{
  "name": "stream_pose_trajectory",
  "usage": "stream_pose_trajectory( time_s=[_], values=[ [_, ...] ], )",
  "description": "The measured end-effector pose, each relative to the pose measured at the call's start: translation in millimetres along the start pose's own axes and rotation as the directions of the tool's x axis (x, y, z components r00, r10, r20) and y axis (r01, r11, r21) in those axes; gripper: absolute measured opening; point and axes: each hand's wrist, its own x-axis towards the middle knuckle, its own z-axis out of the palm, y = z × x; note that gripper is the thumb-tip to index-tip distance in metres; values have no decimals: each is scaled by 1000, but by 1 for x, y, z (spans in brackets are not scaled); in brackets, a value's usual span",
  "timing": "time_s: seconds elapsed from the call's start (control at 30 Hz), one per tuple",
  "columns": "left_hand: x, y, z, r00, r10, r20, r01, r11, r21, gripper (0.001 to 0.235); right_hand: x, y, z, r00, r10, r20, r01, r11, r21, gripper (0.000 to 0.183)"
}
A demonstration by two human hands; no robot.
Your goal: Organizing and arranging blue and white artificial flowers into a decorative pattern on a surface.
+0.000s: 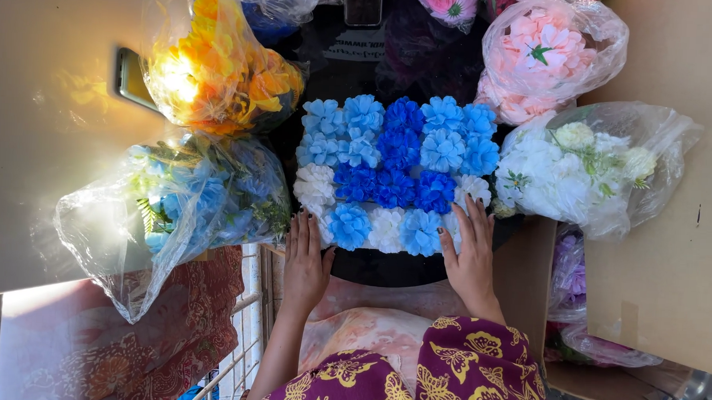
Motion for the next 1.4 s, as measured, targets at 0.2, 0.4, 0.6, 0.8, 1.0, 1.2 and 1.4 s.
stream_pose_trajectory(
  time_s=[0.2,0.4,0.6,0.8,1.0,1.2,1.4],
  values=[
    [10,34,-30,991,-86,-103,74,990,-117,58,-2,15,-11,994,106,-27,-106,994,15,45],
    [20,45,-38,961,9,-277,-61,981,-182,34,1,25,-24,906,392,162,-424,813,399,41],
    [32,66,-41,927,50,-372,-137,968,-212,27,3,34,-29,865,444,233,-501,739,451,41],
    [30,56,-40,904,93,-417,-206,950,-235,60,1,37,-35,863,438,251,-502,694,516,39],
    [32,57,-28,922,106,-373,-209,946,-249,55,-9,51,-35,844,466,266,-532,661,530,39],
    [46,87,-34,926,76,-370,-244,868,-433,50,-12,61,-30,815,502,291,-568,590,573,46],
    [70,97,-11,975,-144,-168,-16,711,-703,23,-4,70,-11,761,572,304,-603,453,656,57]
  ],
)
